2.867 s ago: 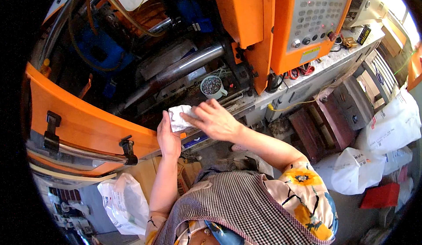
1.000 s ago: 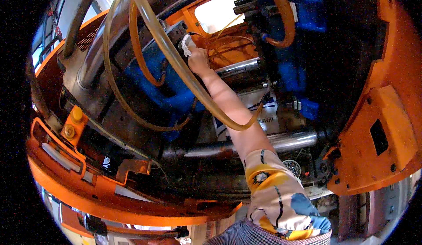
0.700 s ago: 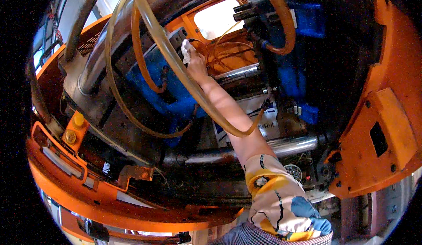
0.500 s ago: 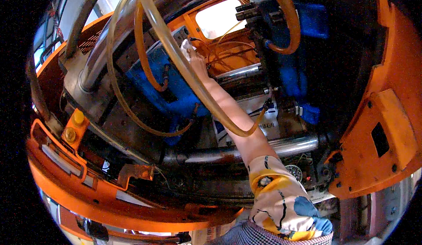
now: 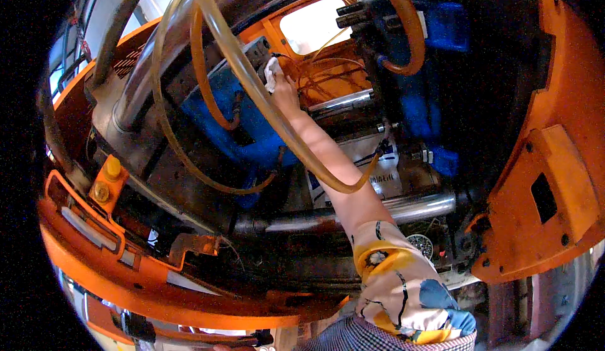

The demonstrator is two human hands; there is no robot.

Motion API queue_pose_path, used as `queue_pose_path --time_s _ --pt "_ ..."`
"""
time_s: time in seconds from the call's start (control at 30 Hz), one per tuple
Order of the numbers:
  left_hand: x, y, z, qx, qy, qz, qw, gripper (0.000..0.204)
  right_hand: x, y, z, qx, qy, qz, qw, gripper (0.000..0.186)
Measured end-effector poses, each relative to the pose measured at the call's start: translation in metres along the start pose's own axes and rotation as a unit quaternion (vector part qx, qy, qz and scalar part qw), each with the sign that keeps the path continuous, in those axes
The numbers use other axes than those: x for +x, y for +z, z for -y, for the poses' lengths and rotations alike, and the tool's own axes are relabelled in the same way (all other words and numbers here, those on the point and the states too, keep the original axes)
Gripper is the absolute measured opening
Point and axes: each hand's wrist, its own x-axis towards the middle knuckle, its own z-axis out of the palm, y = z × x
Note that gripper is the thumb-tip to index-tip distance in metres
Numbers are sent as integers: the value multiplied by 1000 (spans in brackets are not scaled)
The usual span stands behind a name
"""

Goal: The person walks through a workshop, opens a large orange injection molding machine, and pours granular material from a white sack into the machine's hopper. They then retrieve a string of white plastic parts from the mold, separate them, and wipe the mold area with a cloth.

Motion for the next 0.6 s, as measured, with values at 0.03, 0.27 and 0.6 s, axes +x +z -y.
queue_pose_path --time_s 0.03,0.27,0.6 --pt "-1 0 0 -5 -5 3 1000 55 -3 1 -2 -9 -2 14 1000 52" --pt "-2 0 -3 -53 -41 -4 998 55 15 -14 22 47 11 10 999 56" --pt "4 6 -10 -204 -162 -7 966 56 -15 -38 -15 69 131 -15 989 57"
